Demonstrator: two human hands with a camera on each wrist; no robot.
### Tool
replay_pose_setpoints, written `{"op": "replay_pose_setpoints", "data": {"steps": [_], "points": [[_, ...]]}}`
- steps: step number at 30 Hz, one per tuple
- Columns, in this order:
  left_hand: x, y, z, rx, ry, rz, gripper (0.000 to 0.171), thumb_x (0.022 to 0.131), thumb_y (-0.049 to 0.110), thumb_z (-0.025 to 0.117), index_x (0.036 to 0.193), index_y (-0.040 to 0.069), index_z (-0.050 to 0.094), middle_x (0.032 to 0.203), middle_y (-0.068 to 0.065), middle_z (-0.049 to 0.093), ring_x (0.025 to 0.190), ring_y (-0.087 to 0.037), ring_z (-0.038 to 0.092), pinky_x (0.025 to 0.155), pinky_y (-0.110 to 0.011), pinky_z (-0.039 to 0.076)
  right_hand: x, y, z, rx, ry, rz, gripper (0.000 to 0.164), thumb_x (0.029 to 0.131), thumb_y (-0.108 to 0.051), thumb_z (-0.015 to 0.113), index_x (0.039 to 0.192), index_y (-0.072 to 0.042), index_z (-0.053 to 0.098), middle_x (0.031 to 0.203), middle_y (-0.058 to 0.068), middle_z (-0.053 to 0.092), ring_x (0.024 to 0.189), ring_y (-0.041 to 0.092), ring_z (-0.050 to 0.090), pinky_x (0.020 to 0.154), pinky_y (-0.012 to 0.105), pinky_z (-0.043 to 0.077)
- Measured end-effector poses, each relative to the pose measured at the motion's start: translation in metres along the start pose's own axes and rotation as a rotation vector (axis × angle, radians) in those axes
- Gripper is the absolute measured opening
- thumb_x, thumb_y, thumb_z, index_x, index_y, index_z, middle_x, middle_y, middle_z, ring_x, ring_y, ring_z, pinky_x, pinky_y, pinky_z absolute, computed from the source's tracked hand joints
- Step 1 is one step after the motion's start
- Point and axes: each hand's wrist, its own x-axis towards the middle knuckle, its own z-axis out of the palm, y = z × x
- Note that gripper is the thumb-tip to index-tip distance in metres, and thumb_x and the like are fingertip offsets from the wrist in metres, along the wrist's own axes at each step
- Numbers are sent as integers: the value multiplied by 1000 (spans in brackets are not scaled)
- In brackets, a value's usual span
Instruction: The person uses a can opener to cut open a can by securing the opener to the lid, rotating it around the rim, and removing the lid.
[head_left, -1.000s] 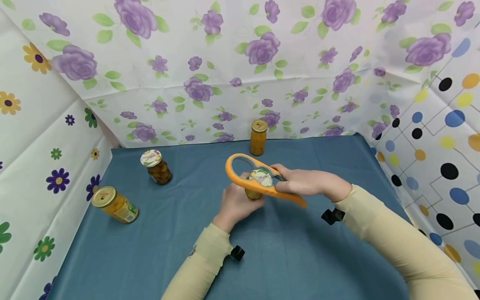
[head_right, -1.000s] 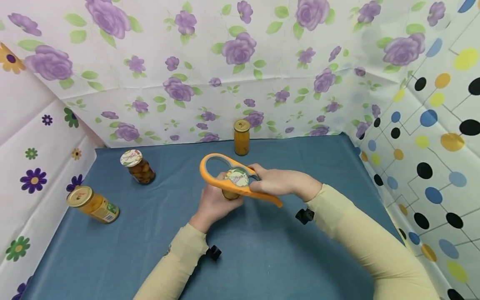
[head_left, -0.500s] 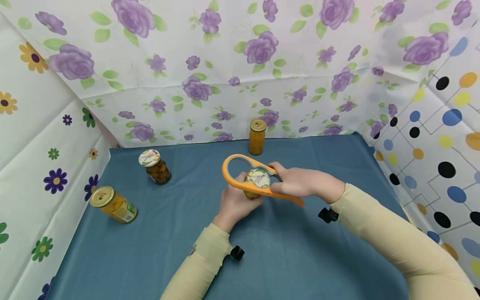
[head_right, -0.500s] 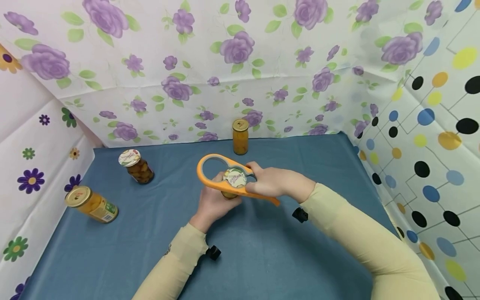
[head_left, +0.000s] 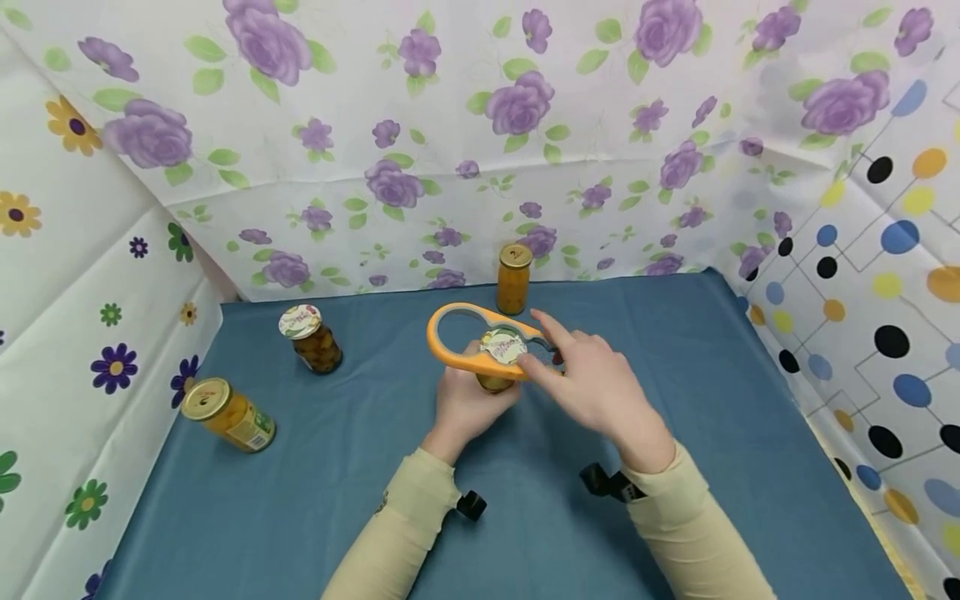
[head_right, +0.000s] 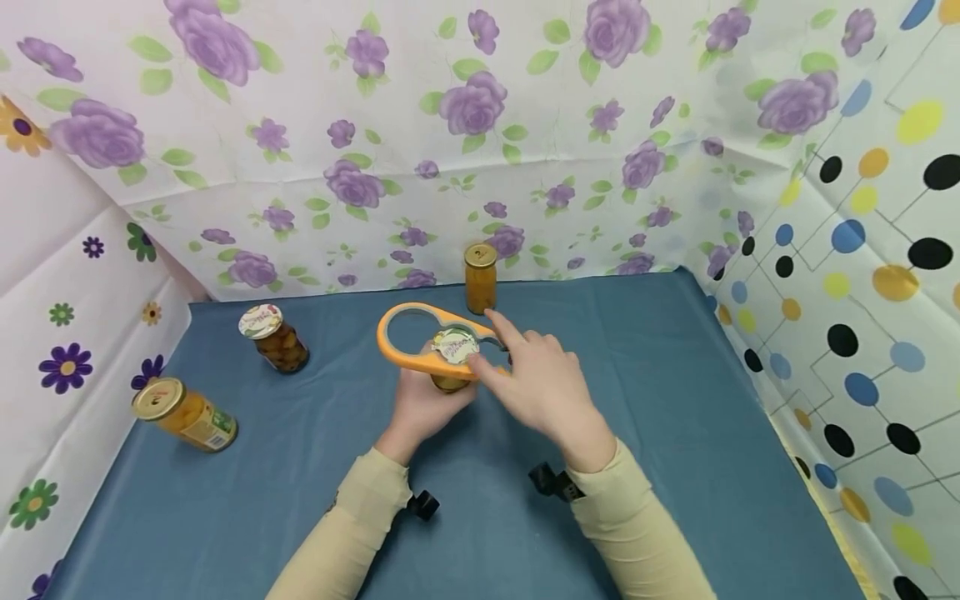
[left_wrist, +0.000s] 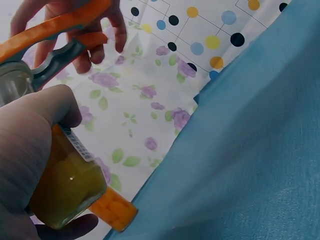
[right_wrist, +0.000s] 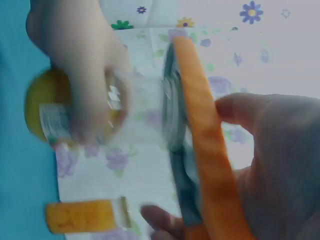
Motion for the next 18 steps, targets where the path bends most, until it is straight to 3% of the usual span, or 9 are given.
{"op": "replay_pose_setpoints", "data": {"steps": [4, 9, 14, 18], "points": [[0, 1, -1, 49, -36, 15, 60, 85, 36, 91, 128, 6, 61, 109, -8, 69, 88, -21, 67, 72, -40, 58, -5, -3, 20, -87, 149, -49, 89, 95, -91, 35, 167, -39, 39, 96, 5, 61, 86, 29, 57, 66, 47, 45], [2, 3, -10, 13, -65, 15, 65, 85, 36, 92, 132, 5, 61, 117, -10, 69, 97, -24, 69, 79, -44, 60, -2, -7, 29, -134, 298, -114, 85, 95, -88, 46, 160, -33, 53, 77, 0, 50, 66, 21, 48, 56, 40, 37], [5, 2, -18, -50, -100, 18, 63, 85, 31, 91, 135, 7, 62, 119, -7, 68, 98, -21, 67, 81, -45, 59, -1, -8, 33, -127, 380, -169, 80, 96, -80, 57, 155, -26, 60, 68, 0, 47, 54, 18, 42, 45, 37, 33], [7, -2, -23, -84, -124, 25, 61, 84, 27, 90, 135, 9, 63, 116, -4, 69, 96, -17, 66, 82, -43, 59, -1, -11, 35, -114, 394, -186, 80, 96, -78, 59, 154, -23, 61, 64, 1, 45, 48, 16, 37, 40, 36, 31]]}}
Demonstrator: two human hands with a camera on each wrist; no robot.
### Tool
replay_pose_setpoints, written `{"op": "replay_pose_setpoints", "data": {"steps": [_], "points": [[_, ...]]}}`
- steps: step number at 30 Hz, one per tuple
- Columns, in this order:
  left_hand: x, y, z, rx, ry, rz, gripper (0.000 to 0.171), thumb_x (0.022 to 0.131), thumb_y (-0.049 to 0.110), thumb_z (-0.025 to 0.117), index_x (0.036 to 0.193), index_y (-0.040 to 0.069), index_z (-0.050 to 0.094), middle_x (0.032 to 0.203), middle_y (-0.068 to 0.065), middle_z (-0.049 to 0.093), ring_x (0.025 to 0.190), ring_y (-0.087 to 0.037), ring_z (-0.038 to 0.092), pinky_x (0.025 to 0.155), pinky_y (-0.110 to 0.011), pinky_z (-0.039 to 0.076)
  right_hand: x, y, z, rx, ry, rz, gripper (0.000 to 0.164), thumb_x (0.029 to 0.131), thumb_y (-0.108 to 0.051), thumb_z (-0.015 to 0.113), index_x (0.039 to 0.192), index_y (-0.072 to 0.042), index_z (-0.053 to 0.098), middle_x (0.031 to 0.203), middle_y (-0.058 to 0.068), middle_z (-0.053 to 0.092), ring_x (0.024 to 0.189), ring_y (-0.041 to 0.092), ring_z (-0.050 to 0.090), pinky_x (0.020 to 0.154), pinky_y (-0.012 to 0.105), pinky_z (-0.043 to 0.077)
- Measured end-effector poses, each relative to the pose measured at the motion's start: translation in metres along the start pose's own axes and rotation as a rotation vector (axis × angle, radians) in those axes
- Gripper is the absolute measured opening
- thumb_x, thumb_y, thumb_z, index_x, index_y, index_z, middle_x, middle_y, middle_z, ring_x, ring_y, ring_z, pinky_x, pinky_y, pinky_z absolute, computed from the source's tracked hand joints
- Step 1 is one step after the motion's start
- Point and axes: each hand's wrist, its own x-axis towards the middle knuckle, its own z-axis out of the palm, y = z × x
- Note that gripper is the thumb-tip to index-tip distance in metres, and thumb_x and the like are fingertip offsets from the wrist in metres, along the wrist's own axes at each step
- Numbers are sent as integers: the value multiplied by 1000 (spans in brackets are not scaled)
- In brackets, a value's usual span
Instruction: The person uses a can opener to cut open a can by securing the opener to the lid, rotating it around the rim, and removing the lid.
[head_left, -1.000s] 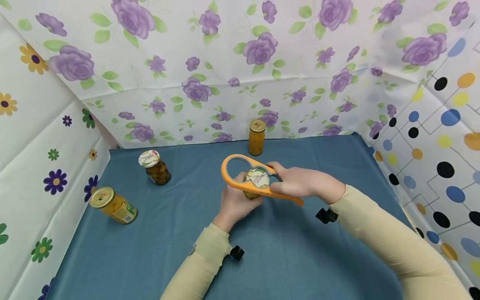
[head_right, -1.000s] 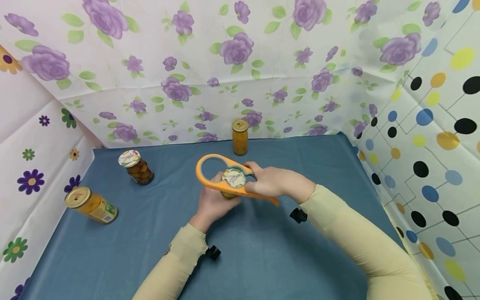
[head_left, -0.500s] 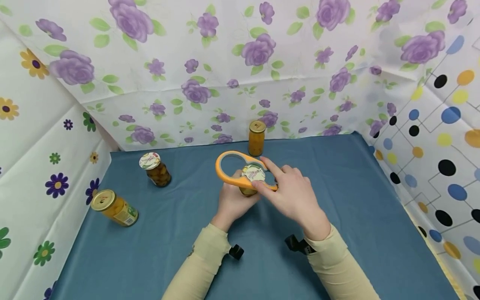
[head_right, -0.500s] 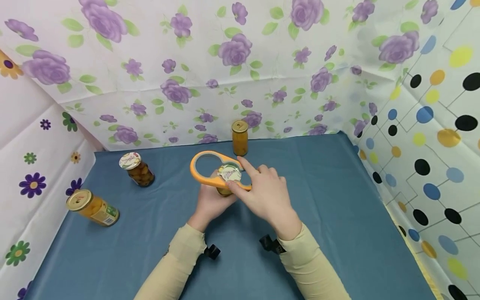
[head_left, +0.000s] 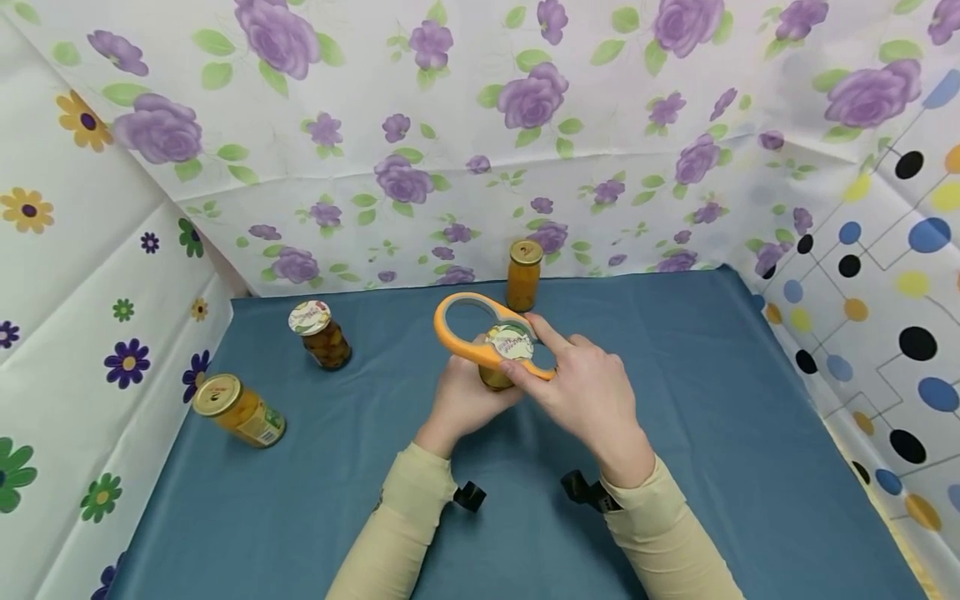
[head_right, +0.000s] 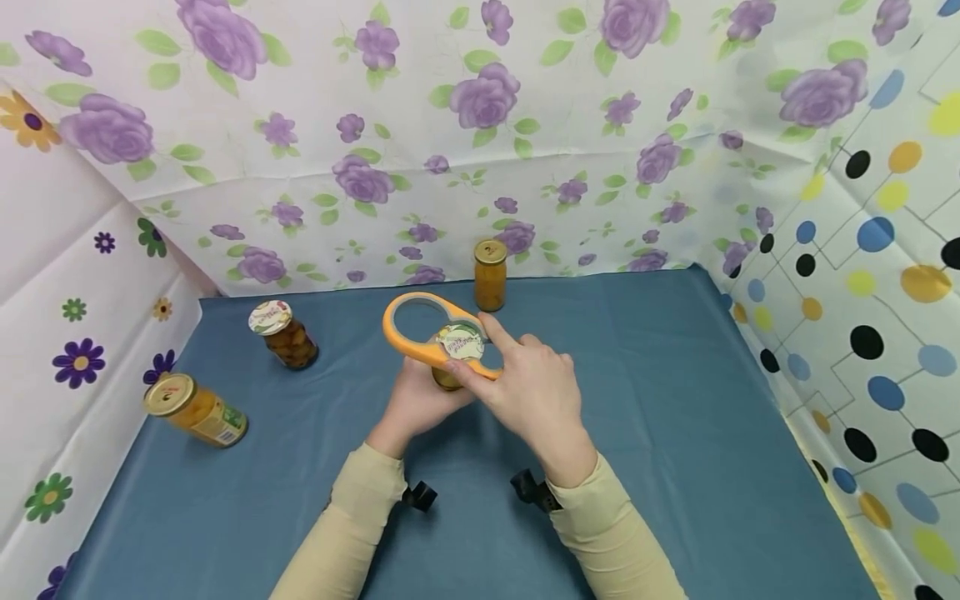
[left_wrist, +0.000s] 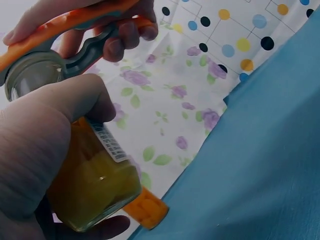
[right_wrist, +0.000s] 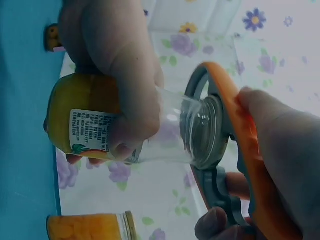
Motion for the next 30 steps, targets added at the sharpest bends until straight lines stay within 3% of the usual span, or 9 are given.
{"op": "replay_pose_setpoints", "data": {"steps": [8, 14, 21, 26, 30], "points": [[0, 0, -3, -77, -46, 20, 59, 83, 16, 87, 137, 11, 64, 118, -3, 71, 97, -17, 67, 85, -43, 59, 2, -1, -8, -58, -40, -23, 82, 98, -79, 55, 155, -20, 59, 62, 1, 43, 45, 16, 35, 39, 34, 31], [-3, 1, -3, -143, -89, 14, 56, 86, 16, 86, 138, 11, 64, 120, -4, 71, 99, -18, 68, 87, -43, 59, 4, -1, -17, -84, -86, -29, 79, 97, -76, 59, 155, -22, 59, 60, 0, 41, 44, 17, 35, 39, 34, 31], [-3, 2, -4, -236, -184, -19, 60, 84, 12, 85, 139, 12, 62, 123, -2, 68, 104, -19, 66, 93, -45, 57, 6, 4, -26, -107, -156, -45, 79, 96, -78, 60, 157, -28, 57, 61, 0, 42, 46, 17, 37, 40, 34, 32], [-3, 3, -5, -259, -273, -48, 59, 85, 16, 85, 140, 13, 61, 124, -1, 67, 104, -19, 65, 95, -45, 56, 9, 15, -31, -109, -174, -126, 83, 96, -85, 48, 158, -31, 57, 64, -3, 42, 46, 16, 35, 41, 33, 32], [-3, 8, -10, -264, -332, -9, 58, 85, 15, 86, 139, 11, 62, 125, -3, 68, 107, -19, 65, 97, -43, 55, 12, 25, -31, -79, -139, -226, 89, 94, -91, 34, 157, -32, 58, 63, -5, 39, 47, 13, 31, 41, 32, 30]]}}
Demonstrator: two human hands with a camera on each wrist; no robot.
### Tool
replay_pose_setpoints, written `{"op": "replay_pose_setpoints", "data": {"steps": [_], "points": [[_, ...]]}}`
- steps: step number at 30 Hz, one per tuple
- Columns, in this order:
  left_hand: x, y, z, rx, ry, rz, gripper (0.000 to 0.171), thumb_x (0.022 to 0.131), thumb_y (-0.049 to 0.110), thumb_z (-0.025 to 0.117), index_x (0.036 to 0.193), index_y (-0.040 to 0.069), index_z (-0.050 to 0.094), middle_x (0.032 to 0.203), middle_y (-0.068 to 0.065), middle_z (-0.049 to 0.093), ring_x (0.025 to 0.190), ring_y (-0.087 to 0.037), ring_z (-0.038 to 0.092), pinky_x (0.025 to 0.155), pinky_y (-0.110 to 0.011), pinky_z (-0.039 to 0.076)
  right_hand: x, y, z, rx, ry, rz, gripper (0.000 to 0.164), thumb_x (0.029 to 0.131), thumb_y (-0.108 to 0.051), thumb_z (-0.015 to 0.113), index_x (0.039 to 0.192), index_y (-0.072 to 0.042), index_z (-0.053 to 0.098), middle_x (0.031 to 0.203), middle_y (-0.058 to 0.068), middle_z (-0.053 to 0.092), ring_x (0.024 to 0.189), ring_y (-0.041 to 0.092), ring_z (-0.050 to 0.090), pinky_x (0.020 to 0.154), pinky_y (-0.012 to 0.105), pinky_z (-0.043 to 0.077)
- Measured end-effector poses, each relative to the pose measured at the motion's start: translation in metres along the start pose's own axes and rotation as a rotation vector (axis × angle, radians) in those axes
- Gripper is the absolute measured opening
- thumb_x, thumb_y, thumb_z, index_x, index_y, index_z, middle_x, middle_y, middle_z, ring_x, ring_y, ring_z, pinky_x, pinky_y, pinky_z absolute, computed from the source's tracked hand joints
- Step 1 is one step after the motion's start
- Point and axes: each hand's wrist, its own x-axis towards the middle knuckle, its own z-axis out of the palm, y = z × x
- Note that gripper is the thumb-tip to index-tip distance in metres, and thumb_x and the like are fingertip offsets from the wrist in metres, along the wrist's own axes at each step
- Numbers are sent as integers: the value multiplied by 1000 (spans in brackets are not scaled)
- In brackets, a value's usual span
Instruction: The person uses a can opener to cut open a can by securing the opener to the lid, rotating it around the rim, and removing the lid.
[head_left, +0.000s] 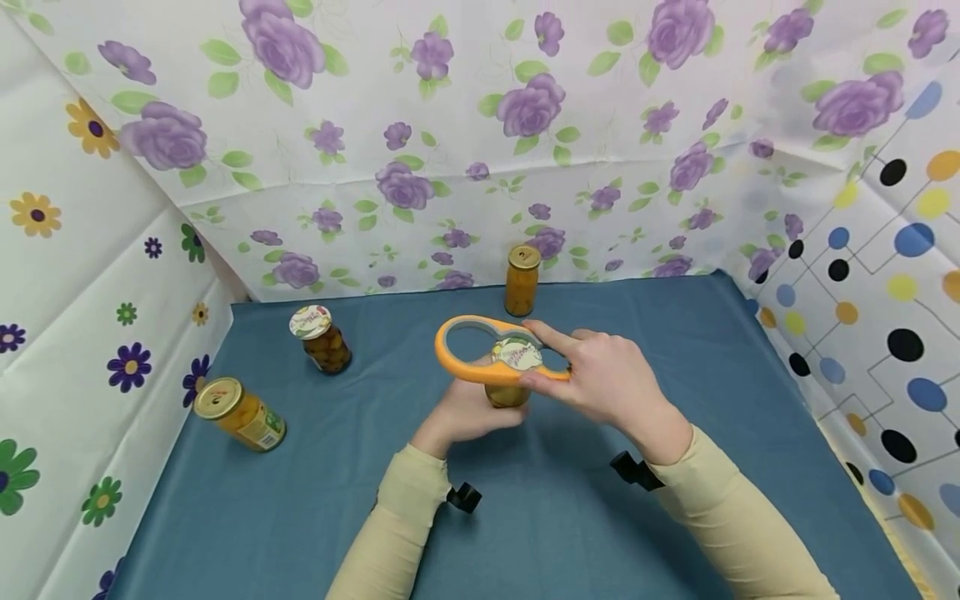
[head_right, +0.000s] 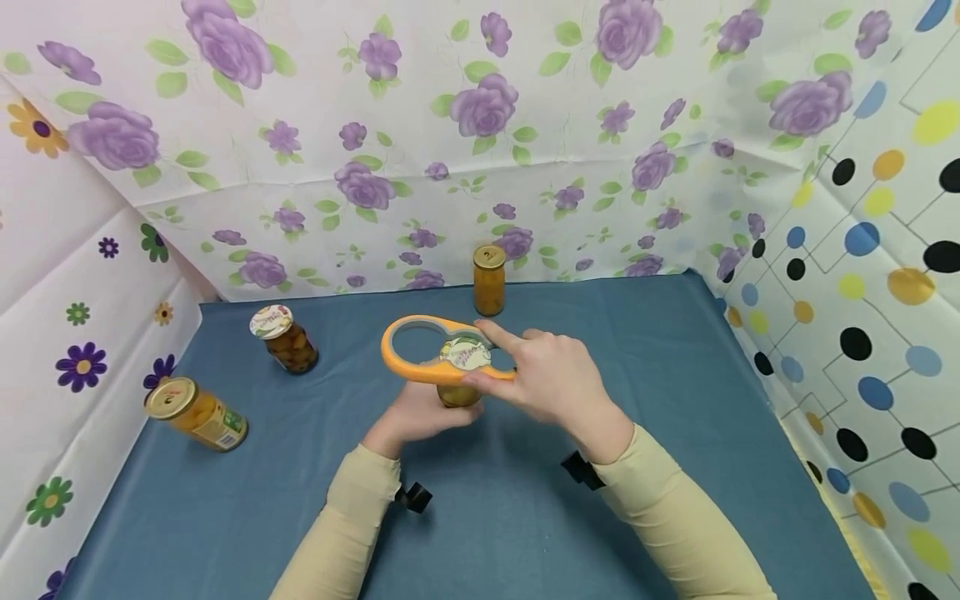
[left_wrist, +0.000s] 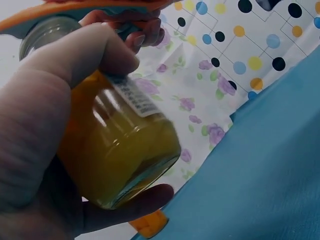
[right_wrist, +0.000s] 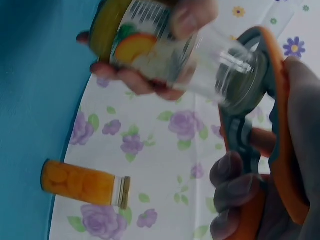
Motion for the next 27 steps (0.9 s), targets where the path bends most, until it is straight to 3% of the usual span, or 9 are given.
{"op": "replay_pose_setpoints", "data": {"steps": [4, 12, 18, 27], "points": [[1, 0, -2, 1, -36, 54, 55, 84, 8, 88, 135, 7, 65, 123, -6, 70, 106, -21, 67, 96, -41, 56, 1, 6, 2, 13, 39, -79, 93, 93, -92, 28, 156, -30, 59, 62, -6, 36, 46, 11, 29, 41, 31, 28], [3, -5, -1, 42, -48, 112, 47, 85, 11, 87, 128, 10, 69, 116, -3, 72, 99, -18, 66, 91, -39, 57, 1, 14, 4, 16, 58, -158, 91, 94, -89, 36, 153, -25, 62, 62, -5, 34, 45, 10, 27, 39, 29, 26], [1, -5, 0, 26, -48, 118, 48, 83, 8, 87, 128, 8, 69, 115, -3, 71, 99, -18, 65, 91, -39, 56, 2, 17, 7, 4, 59, -199, 99, 94, -90, 23, 152, -20, 63, 61, -5, 34, 43, 10, 25, 38, 28, 25], [0, -6, -3, -16, -81, 90, 56, 85, 8, 87, 137, 7, 64, 125, -5, 70, 107, -19, 65, 97, -40, 55, 5, 22, 11, 54, 23, -222, 99, 95, -89, 28, 148, -13, 63, 66, -3, 44, 45, 8, 32, 39, 27, 29]]}}
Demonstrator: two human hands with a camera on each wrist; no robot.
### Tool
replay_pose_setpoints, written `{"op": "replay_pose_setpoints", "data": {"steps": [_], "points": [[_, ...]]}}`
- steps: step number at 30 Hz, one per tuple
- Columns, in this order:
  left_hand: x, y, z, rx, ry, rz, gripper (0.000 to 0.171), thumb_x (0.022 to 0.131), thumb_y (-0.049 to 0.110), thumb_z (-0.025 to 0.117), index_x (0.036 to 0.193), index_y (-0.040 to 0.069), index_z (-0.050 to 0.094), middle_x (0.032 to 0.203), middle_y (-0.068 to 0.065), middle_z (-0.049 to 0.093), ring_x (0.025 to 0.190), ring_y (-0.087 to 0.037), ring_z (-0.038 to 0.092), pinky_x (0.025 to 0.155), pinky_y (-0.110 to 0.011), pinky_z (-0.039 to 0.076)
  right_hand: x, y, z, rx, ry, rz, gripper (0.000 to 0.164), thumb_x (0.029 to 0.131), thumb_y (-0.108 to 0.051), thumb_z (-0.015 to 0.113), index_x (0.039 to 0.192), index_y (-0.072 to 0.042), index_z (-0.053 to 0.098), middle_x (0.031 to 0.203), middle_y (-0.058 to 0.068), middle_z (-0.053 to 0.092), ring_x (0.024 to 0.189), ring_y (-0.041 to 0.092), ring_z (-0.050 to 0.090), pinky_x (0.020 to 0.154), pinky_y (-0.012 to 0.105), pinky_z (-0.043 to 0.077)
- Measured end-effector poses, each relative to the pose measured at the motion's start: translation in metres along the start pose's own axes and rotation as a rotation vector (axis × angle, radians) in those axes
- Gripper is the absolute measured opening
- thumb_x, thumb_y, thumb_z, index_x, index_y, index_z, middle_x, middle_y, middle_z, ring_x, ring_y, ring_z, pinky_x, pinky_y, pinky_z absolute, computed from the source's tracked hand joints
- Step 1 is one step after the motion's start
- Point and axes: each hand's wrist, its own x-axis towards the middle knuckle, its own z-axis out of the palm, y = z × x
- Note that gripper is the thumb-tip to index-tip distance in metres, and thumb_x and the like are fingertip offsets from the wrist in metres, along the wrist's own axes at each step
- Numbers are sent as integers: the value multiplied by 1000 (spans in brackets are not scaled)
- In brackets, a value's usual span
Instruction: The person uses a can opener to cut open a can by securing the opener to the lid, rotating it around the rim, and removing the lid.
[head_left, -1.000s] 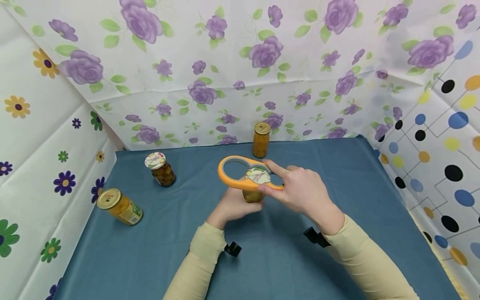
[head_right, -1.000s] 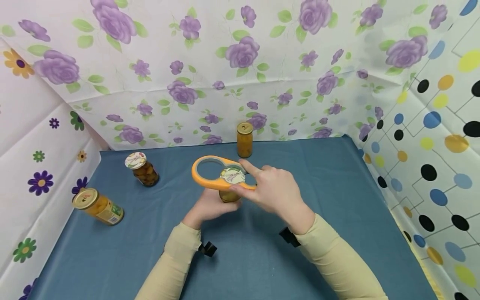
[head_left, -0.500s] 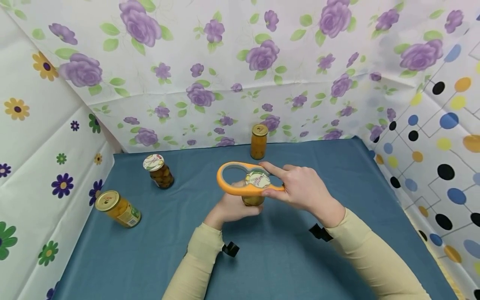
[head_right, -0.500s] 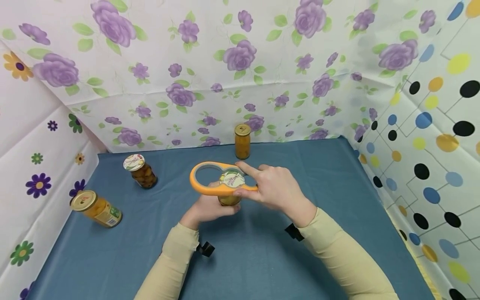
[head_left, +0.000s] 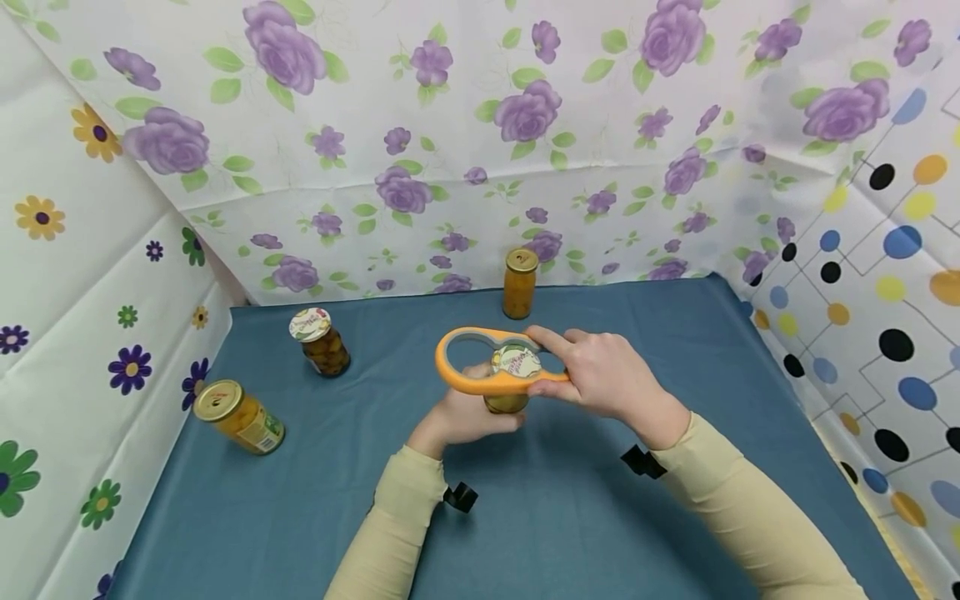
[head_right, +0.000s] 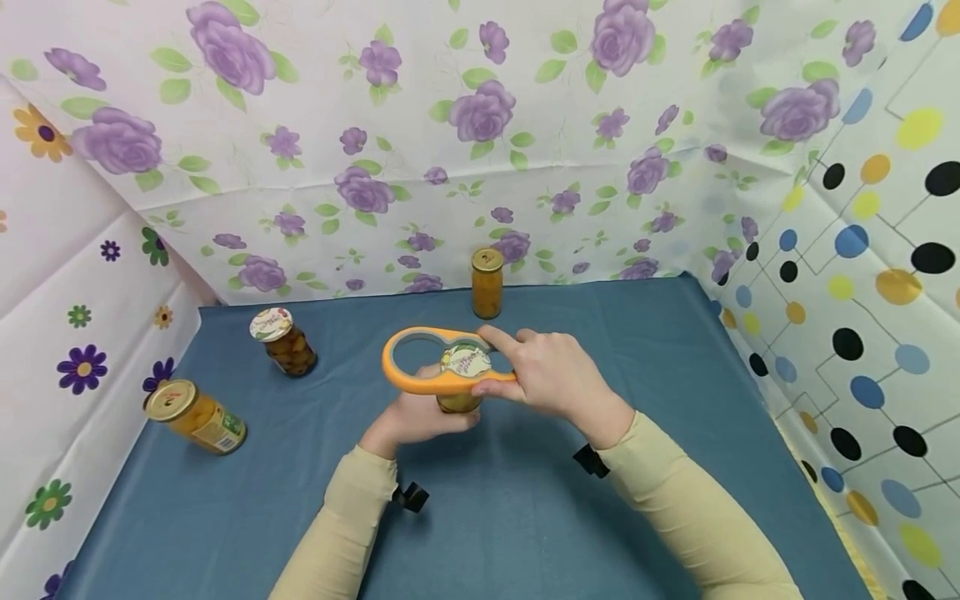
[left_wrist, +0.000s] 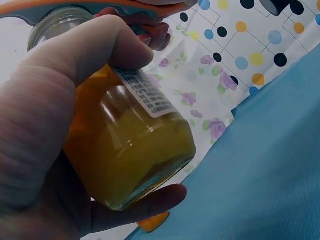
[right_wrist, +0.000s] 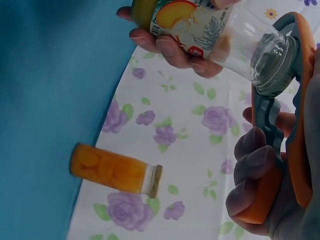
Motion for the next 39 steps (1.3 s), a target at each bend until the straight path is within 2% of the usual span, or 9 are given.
{"op": "replay_pose_setpoints", "data": {"steps": [7, 11, 14, 19, 21, 24, 29, 33, 39], "points": [[0, -2, -2, -36, -12, -9, 62, 85, 8, 87, 141, 8, 62, 129, -3, 68, 108, -18, 66, 99, -39, 56, 0, 1, 2, 109, -40, 53, 95, 93, -88, 32, 149, -18, 61, 69, -8, 48, 51, 3, 41, 43, 25, 37], [-1, -2, -4, -26, -12, -2, 61, 85, 7, 87, 141, 9, 61, 126, -3, 68, 105, -19, 66, 96, -39, 57, -1, 1, 6, 160, -8, 65, 92, 94, -87, 34, 148, -18, 61, 71, -7, 50, 53, 4, 42, 45, 27, 38], [-3, -3, -6, -2, 6, -25, 58, 86, 8, 86, 139, 12, 61, 121, -2, 68, 99, -18, 67, 88, -39, 59, -3, 2, 9, 259, 47, 99, 94, 95, -85, 30, 147, -14, 62, 76, -6, 58, 57, 4, 46, 49, 28, 42], [-4, -3, -11, -11, 49, -69, 50, 89, 13, 85, 134, 17, 64, 112, -2, 72, 91, -20, 70, 81, -41, 60, -7, 1, 17, 472, 164, 177, 100, 97, -84, 23, 147, -6, 62, 70, -6, 56, 49, 5, 44, 42, 30, 38], [-3, -4, -13, -23, 67, -75, 47, 89, 13, 86, 131, 18, 64, 109, -3, 72, 89, -22, 70, 80, -42, 60, -8, 1, 21, 523, 209, 197, 102, 97, -83, 21, 146, -4, 63, 67, -6, 52, 48, 7, 42, 41, 30, 36], [-3, -5, -15, -10, 96, -81, 48, 88, 13, 87, 130, 20, 64, 107, -2, 71, 88, -22, 69, 78, -43, 59, -9, 1, 25, 576, 264, 212, 101, 99, -81, 20, 144, -1, 63, 70, -3, 54, 48, 8, 43, 41, 30, 37], [-2, -6, -16, 18, 129, -83, 48, 87, 13, 87, 129, 22, 65, 110, -1, 71, 89, -20, 70, 77, -43, 60, -12, 1, 30, 661, 303, 226, 95, 101, -77, 19, 143, -3, 63, 71, 4, 55, 50, 13, 46, 43, 30, 41], [-2, -8, -16, 43, 162, -89, 45, 87, 14, 87, 126, 22, 65, 112, -1, 70, 90, -19, 70, 77, -42, 61, -16, 2, 33, 716, 327, 275, 95, 99, -80, 21, 137, -4, 65, 72, 3, 55, 51, 18, 48, 45, 29, 42], [-3, -12, -24, 94, 272, -118, 48, 86, 15, 89, 127, 19, 64, 115, -1, 70, 94, -20, 68, 82, -45, 59, -18, 5, 31, 747, 341, 304, 98, 97, -83, 24, 131, -2, 66, 71, 2, 55, 51, 23, 48, 45, 27, 42]]}}
